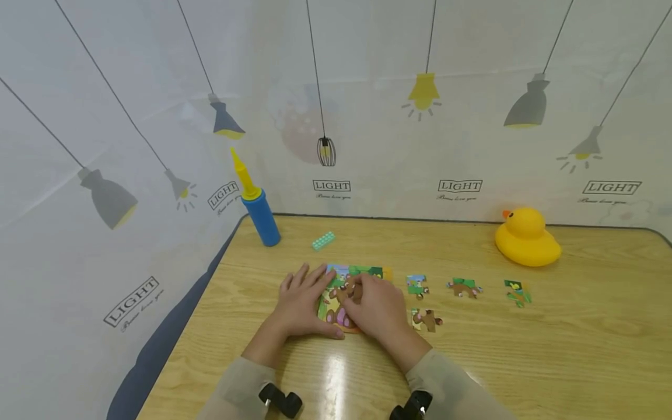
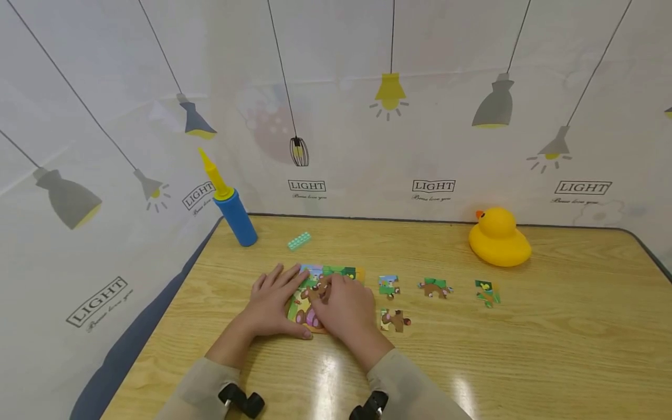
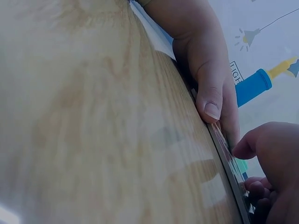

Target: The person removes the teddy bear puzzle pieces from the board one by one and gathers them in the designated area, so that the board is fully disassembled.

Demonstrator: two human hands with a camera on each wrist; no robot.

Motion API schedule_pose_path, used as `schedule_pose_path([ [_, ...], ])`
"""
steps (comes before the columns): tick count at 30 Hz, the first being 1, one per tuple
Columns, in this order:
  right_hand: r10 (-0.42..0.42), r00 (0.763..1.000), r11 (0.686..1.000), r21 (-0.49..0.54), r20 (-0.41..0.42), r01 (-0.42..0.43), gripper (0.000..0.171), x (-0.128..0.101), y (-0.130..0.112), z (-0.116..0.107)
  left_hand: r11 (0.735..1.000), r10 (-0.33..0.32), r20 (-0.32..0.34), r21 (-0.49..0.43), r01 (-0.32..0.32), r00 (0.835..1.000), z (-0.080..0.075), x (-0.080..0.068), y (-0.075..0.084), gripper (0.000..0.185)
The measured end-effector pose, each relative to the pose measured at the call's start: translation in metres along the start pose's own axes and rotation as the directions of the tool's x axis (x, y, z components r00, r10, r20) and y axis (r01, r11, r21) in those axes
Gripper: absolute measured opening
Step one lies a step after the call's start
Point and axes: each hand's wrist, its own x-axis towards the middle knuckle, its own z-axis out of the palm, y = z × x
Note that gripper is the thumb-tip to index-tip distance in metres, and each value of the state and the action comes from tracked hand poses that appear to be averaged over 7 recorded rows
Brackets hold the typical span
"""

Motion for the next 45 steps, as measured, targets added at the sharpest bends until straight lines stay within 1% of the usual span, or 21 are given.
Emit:
schedule_pose_path([
  [6, 0.005, 1.0, 1.0, 0.028, -0.002, -0.005, 0.048, 0.0008, 0.0012, 0.0011, 1.0, 0.017, -0.013, -0.025, -0.018, 1.0, 0.0007, -0.0003, -0.0014, 0.134],
  [12, 0.015, 1.0, 0.999, 0.034, 0.005, -0.015, 0.048, 0.0014, 0.0005, -0.0004, 0.998, 0.03, -0.02, -0.047, -0.031, 0.999, 0.0021, 0.0001, -0.0034, 0.135],
  [20, 0.019, 0.999, 0.999, 0.031, 0.043, -0.021, 0.045, 0.002, 0.0013, -0.0032, 1.0, 0.004, 0.007, -0.012, -0.004, 1.0, -0.0015, 0.0002, 0.0008, 0.132],
  [25, 0.024, 0.998, 0.999, 0.033, 0.055, -0.026, 0.045, 0.0027, 0.003, -0.0028, 1.0, 0.011, -0.004, -0.02, -0.011, 1.0, -0.0005, 0.0005, 0.0002, 0.132],
  [28, 0.034, 0.998, 0.998, 0.045, 0.048, -0.036, 0.048, 0.0029, 0.003, -0.0017, 1.0, 0.009, -0.004, -0.017, -0.009, 1.0, 0.0004, 0.001, -0.0005, 0.133],
  [31, 0.048, 0.998, 0.997, 0.051, 0.045, -0.05, 0.054, 0.0026, 0.0024, -0.0014, 1.0, 0.011, -0.009, -0.017, -0.012, 1.0, 0.0016, 0.0014, -0.0014, 0.133],
  [34, 0.06, 0.997, 0.997, 0.051, 0.048, -0.063, 0.058, 0.0022, 0.0018, -0.0021, 1.0, 0.003, 0.001, -0.014, -0.003, 1.0, 0.0022, 0.0024, -0.0019, 0.133],
  [38, 0.055, 0.997, 0.997, 0.057, 0.052, -0.058, 0.058, 0.0025, 0.0016, -0.0028, 1.0, -0.006, 0.012, -0.003, 0.006, 1.0, 0.0012, 0.0027, -0.0013, 0.133],
  [42, 0.04, 0.998, 0.998, 0.052, 0.045, -0.043, 0.057, 0.0027, 0.0026, -0.0021, 1.0, 0.004, 0.001, -0.001, -0.004, 1.0, 0.0014, 0.0023, -0.0014, 0.133],
  [45, 0.024, 0.999, 0.999, 0.034, 0.033, -0.025, 0.051, 0.0022, 0.0049, -0.0009, 1.0, 0.007, -0.004, -0.005, -0.007, 1.0, 0.0014, 0.002, -0.0017, 0.133],
])
